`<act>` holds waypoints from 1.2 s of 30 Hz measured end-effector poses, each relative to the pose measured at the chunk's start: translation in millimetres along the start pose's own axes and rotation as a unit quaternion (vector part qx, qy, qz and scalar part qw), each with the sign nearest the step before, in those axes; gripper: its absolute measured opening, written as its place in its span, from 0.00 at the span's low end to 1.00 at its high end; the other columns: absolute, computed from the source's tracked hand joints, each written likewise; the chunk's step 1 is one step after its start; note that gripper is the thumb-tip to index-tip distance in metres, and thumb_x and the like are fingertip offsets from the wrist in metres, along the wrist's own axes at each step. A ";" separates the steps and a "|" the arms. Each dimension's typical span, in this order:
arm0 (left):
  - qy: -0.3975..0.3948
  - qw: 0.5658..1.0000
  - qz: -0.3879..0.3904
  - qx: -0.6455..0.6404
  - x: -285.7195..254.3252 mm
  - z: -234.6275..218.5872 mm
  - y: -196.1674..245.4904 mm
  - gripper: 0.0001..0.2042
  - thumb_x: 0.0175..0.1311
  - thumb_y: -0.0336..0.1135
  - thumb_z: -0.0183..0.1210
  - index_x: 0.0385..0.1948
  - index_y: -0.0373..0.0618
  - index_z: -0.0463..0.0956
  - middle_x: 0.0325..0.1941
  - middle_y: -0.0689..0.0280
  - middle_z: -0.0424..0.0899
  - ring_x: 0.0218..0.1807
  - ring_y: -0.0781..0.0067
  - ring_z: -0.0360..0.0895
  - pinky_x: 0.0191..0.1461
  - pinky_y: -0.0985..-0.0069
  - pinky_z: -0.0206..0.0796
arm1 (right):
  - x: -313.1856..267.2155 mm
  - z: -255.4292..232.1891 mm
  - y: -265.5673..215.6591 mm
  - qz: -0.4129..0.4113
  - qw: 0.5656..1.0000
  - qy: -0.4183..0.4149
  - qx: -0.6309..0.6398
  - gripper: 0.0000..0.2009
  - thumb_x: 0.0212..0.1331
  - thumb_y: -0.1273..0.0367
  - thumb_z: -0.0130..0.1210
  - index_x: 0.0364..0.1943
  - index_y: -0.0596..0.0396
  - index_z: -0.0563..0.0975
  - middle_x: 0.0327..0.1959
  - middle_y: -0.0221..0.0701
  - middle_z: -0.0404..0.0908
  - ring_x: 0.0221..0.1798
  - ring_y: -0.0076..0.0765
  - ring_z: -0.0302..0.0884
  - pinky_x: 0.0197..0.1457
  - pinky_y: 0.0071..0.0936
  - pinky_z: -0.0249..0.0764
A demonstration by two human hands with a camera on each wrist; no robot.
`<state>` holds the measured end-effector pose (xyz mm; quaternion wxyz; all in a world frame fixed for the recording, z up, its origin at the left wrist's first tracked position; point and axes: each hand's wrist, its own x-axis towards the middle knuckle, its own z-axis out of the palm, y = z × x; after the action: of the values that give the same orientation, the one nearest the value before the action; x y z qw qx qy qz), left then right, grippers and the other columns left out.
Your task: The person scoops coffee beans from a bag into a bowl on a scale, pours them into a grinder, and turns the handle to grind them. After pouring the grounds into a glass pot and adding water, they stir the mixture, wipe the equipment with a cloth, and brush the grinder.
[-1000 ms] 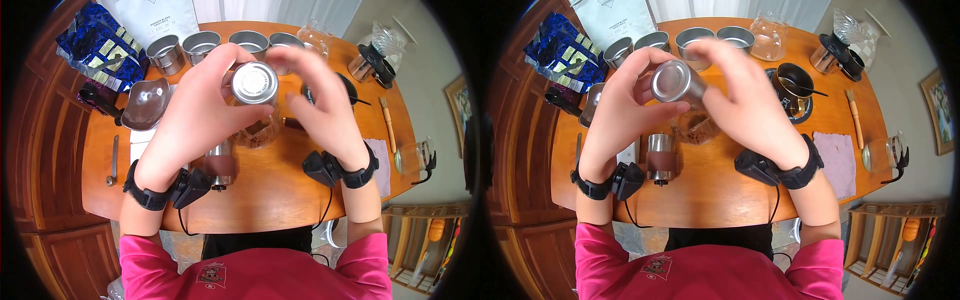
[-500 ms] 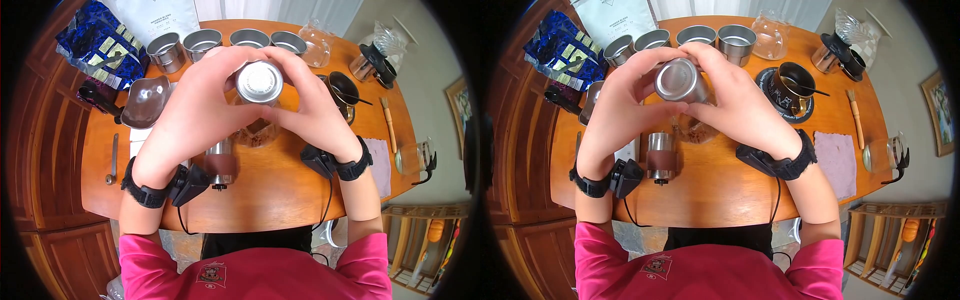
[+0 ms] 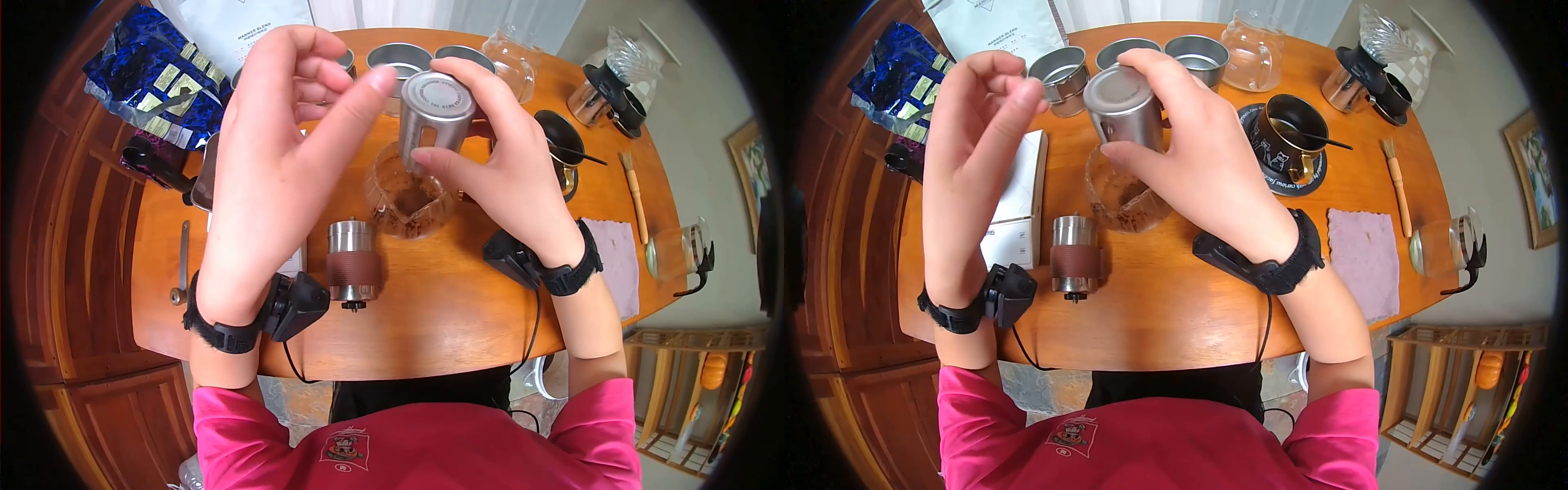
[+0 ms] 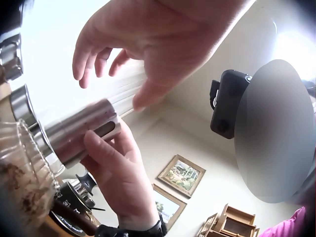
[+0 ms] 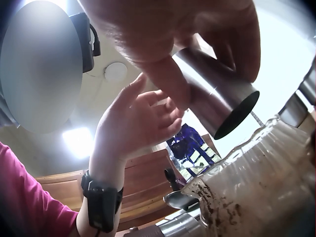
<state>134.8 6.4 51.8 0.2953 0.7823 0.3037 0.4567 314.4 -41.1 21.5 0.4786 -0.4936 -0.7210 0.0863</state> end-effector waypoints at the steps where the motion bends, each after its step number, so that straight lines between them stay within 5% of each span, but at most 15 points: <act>1: 0.004 1.000 0.011 -0.001 0.5 0.7 -1.4 0.09 0.63 0.31 0.51 0.42 0.38 0.67 0.33 0.69 0.73 0.38 0.83 0.71 0.43 0.85 0.63 | 0.3 1.6 -0.2 0.026 1.000 0.013 -0.003 0.29 0.40 0.74 0.63 0.52 0.54 0.65 0.45 0.39 0.74 0.46 0.44 0.74 0.47 0.31 0.70; 4: -0.139 0.979 -0.067 -0.133 -4.0 5.4 1.4 0.10 0.67 0.35 0.45 0.40 0.38 0.68 0.33 0.67 0.76 0.39 0.80 0.73 0.45 0.82 0.64 | -1.8 7.2 -4.2 0.026 0.999 0.026 0.004 0.28 0.39 0.72 0.64 0.49 0.55 0.66 0.42 0.38 0.75 0.43 0.43 0.75 0.44 0.30 0.71; 8: 0.007 0.999 0.002 -0.041 2.1 2.5 4.6 0.10 0.67 0.35 0.46 0.41 0.37 0.68 0.37 0.65 0.77 0.41 0.79 0.74 0.46 0.83 0.64 | -0.9 3.1 -4.0 0.029 0.998 0.046 -0.020 0.28 0.38 0.71 0.65 0.47 0.55 0.66 0.40 0.38 0.75 0.41 0.43 0.75 0.42 0.29 0.72; 9: 0.006 0.999 0.003 -0.041 0.6 2.7 7.5 0.10 0.67 0.35 0.46 0.41 0.37 0.68 0.37 0.65 0.77 0.41 0.79 0.74 0.46 0.83 0.64 | -1.1 3.7 -3.7 0.029 0.998 0.046 -0.008 0.28 0.37 0.71 0.66 0.47 0.55 0.66 0.40 0.39 0.75 0.40 0.44 0.75 0.41 0.30 0.72; 11: -0.141 0.987 -0.069 -0.041 -5.3 4.5 13.3 0.11 0.66 0.34 0.47 0.45 0.37 0.68 0.39 0.65 0.77 0.44 0.80 0.73 0.47 0.85 0.63 | -1.6 5.8 -2.8 0.028 0.999 0.047 0.002 0.28 0.37 0.71 0.66 0.47 0.54 0.66 0.39 0.39 0.75 0.39 0.44 0.75 0.41 0.30 0.72; 13: -0.124 0.992 -0.024 -0.024 -4.7 11.9 0.7 0.12 0.66 0.34 0.48 0.47 0.38 0.67 0.40 0.67 0.77 0.43 0.83 0.71 0.47 0.86 0.62 | -2.6 8.2 -1.7 0.026 0.998 0.051 -0.015 0.28 0.37 0.70 0.66 0.47 0.54 0.66 0.38 0.40 0.75 0.38 0.45 0.75 0.40 0.31 0.72; 15: -0.023 0.999 0.001 -0.037 -3.0 16.4 -4.2 0.12 0.62 0.31 0.52 0.46 0.40 0.67 0.40 0.68 0.75 0.40 0.85 0.70 0.46 0.85 0.64 | -1.5 6.6 -4.8 0.034 0.998 0.043 -0.013 0.28 0.37 0.71 0.66 0.47 0.54 0.66 0.38 0.41 0.74 0.39 0.45 0.75 0.40 0.32 0.72; 21: -0.134 0.990 -0.029 -0.029 -4.5 22.6 -8.7 0.20 0.49 0.25 0.64 0.44 0.41 0.66 0.39 0.70 0.74 0.42 0.85 0.71 0.45 0.86 0.65 | -6.2 12.3 -6.8 0.019 0.995 0.018 -0.092 0.29 0.35 0.72 0.64 0.48 0.53 0.65 0.41 0.41 0.73 0.44 0.47 0.73 0.45 0.35 0.70; 23: -0.137 0.988 -0.042 -0.055 -2.9 19.1 -9.8 0.20 0.48 0.23 0.64 0.44 0.41 0.66 0.38 0.70 0.74 0.42 0.85 0.71 0.46 0.86 0.65 | -4.4 7.9 -9.4 0.026 0.995 -0.006 -0.098 0.30 0.35 0.72 0.63 0.49 0.53 0.65 0.43 0.41 0.72 0.46 0.47 0.72 0.47 0.36 0.69; 25: -0.145 0.981 -0.066 -0.109 -1.9 14.7 -9.4 0.22 0.45 0.20 0.64 0.44 0.41 0.67 0.37 0.71 0.73 0.43 0.85 0.71 0.48 0.85 0.66 | -1.7 -3.3 -12.4 0.010 0.997 -0.031 -0.068 0.32 0.35 0.77 0.63 0.53 0.50 0.66 0.51 0.32 0.70 0.51 0.35 0.70 0.52 0.30 0.69; 30: -0.145 0.977 -0.050 -0.146 0.9 5.1 -4.8 0.25 0.43 0.16 0.63 0.47 0.40 0.66 0.43 0.69 0.71 0.46 0.82 0.70 0.51 0.83 0.65 | -0.2 -11.4 -15.2 -0.033 0.997 0.014 -0.068 0.35 0.35 0.74 0.65 0.55 0.51 0.65 0.53 0.32 0.67 0.55 0.36 0.67 0.58 0.31 0.64; 33: -0.153 0.974 -0.042 -0.164 0.1 5.9 -6.9 0.27 0.42 0.15 0.62 0.49 0.40 0.66 0.46 0.68 0.70 0.48 0.81 0.70 0.53 0.82 0.64 | -3.4 -9.2 -10.2 0.016 0.991 -0.124 0.048 0.36 0.36 0.74 0.64 0.57 0.54 0.63 0.55 0.35 0.67 0.59 0.37 0.64 0.62 0.30 0.60; 36: -0.155 0.966 -0.054 -0.199 0.9 6.6 -7.2 0.27 0.42 0.14 0.61 0.49 0.40 0.66 0.46 0.68 0.70 0.49 0.80 0.70 0.55 0.82 0.64 | 0.0 -14.9 -8.9 -0.003 0.996 -0.083 -0.010 0.36 0.37 0.76 0.62 0.58 0.54 0.62 0.57 0.36 0.66 0.61 0.37 0.62 0.64 0.30 0.57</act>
<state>139.6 10.5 44.2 0.5129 0.7515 0.1988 0.3643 320.3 -50.8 34.7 0.4120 -0.4877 -0.7605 0.1186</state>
